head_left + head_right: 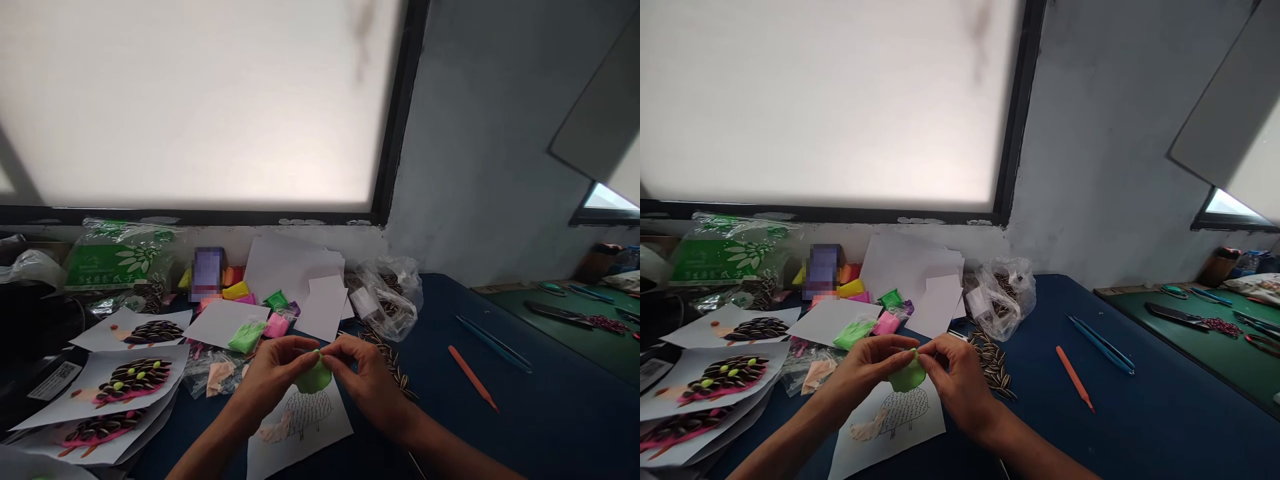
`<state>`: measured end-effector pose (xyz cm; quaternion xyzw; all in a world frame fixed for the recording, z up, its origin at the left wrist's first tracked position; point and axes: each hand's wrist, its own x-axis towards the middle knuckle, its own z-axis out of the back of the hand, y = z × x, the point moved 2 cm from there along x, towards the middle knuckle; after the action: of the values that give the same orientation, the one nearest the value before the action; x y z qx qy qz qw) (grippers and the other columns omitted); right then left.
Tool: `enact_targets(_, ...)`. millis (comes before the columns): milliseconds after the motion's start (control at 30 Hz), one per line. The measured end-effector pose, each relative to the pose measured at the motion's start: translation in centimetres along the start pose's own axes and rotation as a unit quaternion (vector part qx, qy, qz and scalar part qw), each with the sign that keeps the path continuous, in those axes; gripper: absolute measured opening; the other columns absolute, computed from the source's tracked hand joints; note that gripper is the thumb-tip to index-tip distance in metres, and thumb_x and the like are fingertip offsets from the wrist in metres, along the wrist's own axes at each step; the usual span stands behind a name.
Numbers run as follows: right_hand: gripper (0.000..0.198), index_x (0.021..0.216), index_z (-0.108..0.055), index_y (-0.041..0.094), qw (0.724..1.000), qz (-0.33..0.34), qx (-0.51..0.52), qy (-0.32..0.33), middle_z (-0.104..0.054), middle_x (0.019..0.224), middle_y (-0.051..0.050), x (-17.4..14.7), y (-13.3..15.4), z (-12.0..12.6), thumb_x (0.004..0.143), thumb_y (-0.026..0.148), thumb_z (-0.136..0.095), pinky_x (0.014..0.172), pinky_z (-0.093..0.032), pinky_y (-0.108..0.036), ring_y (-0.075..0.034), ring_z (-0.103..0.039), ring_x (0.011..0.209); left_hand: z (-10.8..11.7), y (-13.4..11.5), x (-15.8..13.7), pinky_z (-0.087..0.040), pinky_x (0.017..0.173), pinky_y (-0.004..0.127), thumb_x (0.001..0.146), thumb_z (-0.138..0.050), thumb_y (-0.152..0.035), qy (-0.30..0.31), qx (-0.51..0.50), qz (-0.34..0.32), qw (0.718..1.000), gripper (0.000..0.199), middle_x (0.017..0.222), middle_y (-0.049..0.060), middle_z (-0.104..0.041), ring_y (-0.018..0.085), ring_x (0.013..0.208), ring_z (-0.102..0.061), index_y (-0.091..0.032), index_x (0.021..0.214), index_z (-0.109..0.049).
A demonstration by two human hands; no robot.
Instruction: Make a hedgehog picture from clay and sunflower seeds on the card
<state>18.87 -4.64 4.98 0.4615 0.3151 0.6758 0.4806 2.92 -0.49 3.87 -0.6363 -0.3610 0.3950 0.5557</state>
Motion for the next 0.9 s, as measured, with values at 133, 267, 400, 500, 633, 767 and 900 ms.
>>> enact_targets(133,0.026,0.098,-0.070,0.016,0.999,-0.021,0.022,0.013,-0.067,0.084,-0.005,-0.10,0.05,-0.06,0.094,0.036,-0.053,0.065,-0.047,-0.028,-0.018,-0.060,0.075,-0.11,-0.57,-0.22,-0.045,0.062,0.027,0.060,-0.079,-0.053,0.001,0.006,-0.018,1.000,0.049,0.075,0.006,-0.072,0.017,0.069,-0.060,-0.013,0.087,-0.074)
enact_targets(267,0.021,0.095,-0.066,0.016,0.999,-0.037,0.000,0.020,-0.065,0.079,-0.003,-0.13,0.15,-0.19,0.090,0.035,-0.058,0.061,-0.045,-0.027,-0.015,-0.056,0.067,0.01,-0.65,-0.29,-0.043,0.057,0.025,0.064,-0.077,-0.051,-0.027,0.018,-0.027,0.999,0.042,0.069,0.004,-0.069,0.015,0.063,-0.056,-0.013,0.081,-0.073)
enact_targets(400,0.017,0.087,-0.067,0.016,0.999,-0.035,0.007,0.021,-0.065,0.077,-0.002,-0.06,0.25,-0.13,0.090,0.030,-0.057,0.060,-0.044,-0.026,-0.015,-0.056,0.067,-0.08,-0.48,-0.25,-0.042,0.057,0.025,0.066,-0.077,-0.051,-0.017,0.021,-0.033,0.999,0.040,0.067,0.003,-0.066,0.014,0.062,-0.055,-0.013,0.077,-0.070)
enact_targets(500,0.018,0.086,-0.069,0.017,0.999,-0.030,0.013,0.019,-0.065,0.078,-0.003,0.02,0.32,0.08,0.090,0.030,-0.058,0.062,-0.045,-0.026,-0.016,-0.058,0.070,-0.32,-0.32,-0.25,-0.043,0.058,0.024,0.066,-0.077,-0.053,0.012,0.011,-0.021,1.000,0.042,0.069,0.003,-0.067,0.014,0.064,-0.057,-0.013,0.079,-0.070)
enact_targets(633,0.024,0.088,-0.073,0.018,1.000,-0.017,0.004,0.015,-0.066,0.081,-0.004,0.07,0.33,0.25,0.093,0.032,-0.055,0.065,-0.046,-0.027,-0.017,-0.060,0.075,-0.45,-0.23,-0.29,-0.046,0.061,0.025,0.062,-0.080,-0.053,0.031,-0.001,-0.016,0.999,0.045,0.072,0.004,-0.070,0.016,0.066,-0.060,-0.013,0.082,-0.073)
enact_targets(767,0.023,0.105,-0.072,0.020,0.999,0.034,-0.025,-0.005,-0.067,0.094,-0.005,-0.01,0.19,0.15,0.093,0.031,-0.055,0.071,-0.048,-0.028,-0.018,-0.061,0.082,-0.13,-0.22,-0.23,-0.045,0.061,0.027,0.064,-0.078,-0.055,0.006,0.012,-0.019,1.000,0.044,0.071,0.005,-0.070,0.016,0.065,-0.059,-0.013,0.078,-0.074)
enact_targets(900,0.023,0.109,-0.072,0.022,0.997,0.053,-0.049,0.015,-0.067,0.091,-0.005,-0.09,-0.02,-0.07,0.093,0.026,-0.056,0.068,-0.047,-0.028,-0.017,-0.060,0.077,0.05,-0.10,-0.12,-0.046,0.062,0.028,0.066,-0.076,-0.055,0.000,0.017,-0.021,1.000,0.045,0.069,0.005,-0.070,0.017,0.065,-0.059,-0.013,0.081,-0.075)
